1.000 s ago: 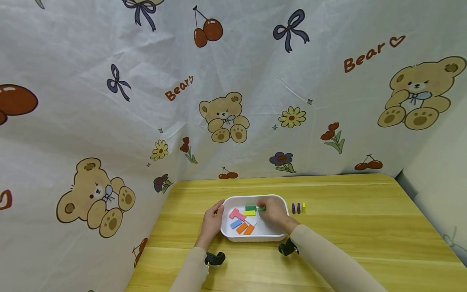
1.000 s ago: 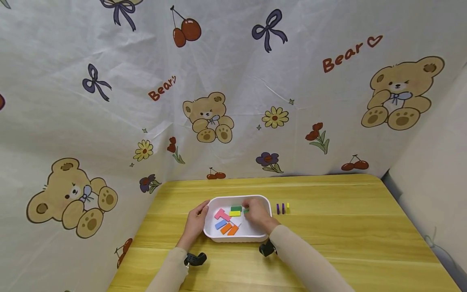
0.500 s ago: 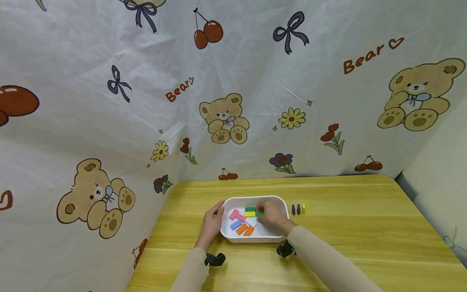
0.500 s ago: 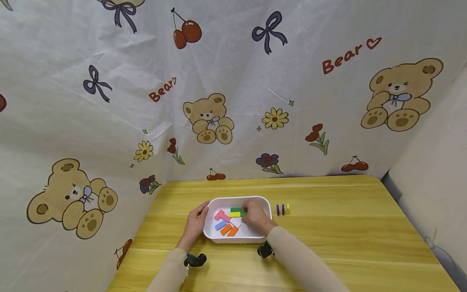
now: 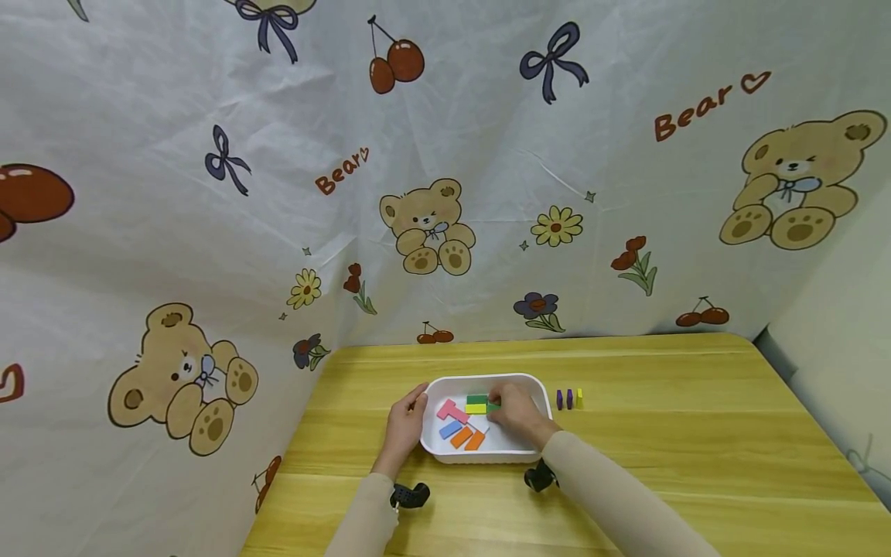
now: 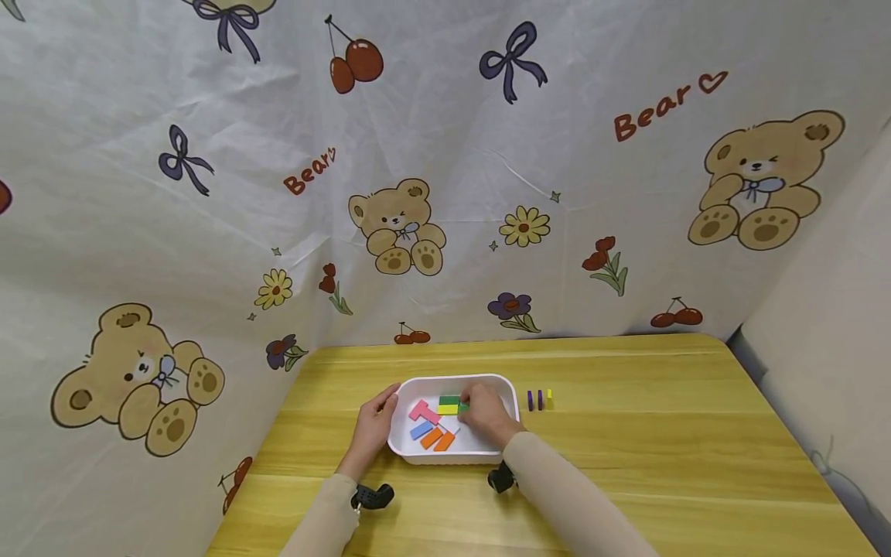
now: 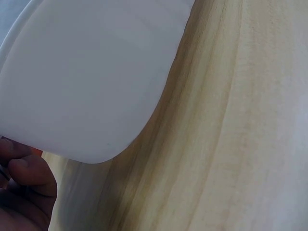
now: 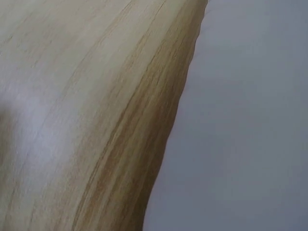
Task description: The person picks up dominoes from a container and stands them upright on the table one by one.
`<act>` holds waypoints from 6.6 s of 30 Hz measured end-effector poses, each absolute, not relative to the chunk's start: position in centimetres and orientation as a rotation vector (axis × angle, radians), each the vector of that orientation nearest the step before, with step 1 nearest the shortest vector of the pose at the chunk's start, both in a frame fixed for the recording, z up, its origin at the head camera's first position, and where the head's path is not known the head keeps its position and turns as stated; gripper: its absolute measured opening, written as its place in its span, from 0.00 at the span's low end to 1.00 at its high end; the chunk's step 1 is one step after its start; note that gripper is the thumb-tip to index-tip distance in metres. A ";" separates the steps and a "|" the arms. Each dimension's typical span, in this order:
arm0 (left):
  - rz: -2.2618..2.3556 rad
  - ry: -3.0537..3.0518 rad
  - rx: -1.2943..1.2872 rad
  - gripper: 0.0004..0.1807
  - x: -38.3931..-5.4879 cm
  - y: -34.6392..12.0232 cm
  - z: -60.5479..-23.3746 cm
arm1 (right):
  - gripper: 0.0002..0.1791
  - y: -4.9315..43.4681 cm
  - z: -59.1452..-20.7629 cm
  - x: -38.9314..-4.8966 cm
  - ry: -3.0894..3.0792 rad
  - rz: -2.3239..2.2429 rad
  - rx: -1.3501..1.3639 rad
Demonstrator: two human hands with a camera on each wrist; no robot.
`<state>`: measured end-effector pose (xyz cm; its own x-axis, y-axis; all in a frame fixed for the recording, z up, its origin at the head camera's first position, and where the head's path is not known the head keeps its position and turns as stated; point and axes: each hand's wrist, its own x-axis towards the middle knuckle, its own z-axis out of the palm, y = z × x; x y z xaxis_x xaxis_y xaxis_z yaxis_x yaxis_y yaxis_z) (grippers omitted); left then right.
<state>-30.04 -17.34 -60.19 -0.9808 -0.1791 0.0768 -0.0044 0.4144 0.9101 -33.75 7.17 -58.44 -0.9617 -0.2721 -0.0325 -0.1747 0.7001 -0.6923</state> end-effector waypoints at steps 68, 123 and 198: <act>-1.621 -2.511 0.168 0.21 -29.8 -17.3 -59.9 | 0.10 8.2 -54.7 -32.1 2.752 -1.114 -0.525; -1.623 -2.514 0.194 0.21 -29.7 -17.1 -59.8 | 0.12 18.0 -52.5 -30.5 2.687 -1.359 -0.415; -1.596 -2.529 0.197 0.21 -29.9 -17.4 -60.3 | 0.13 24.8 -58.4 -32.5 2.830 -1.249 -0.211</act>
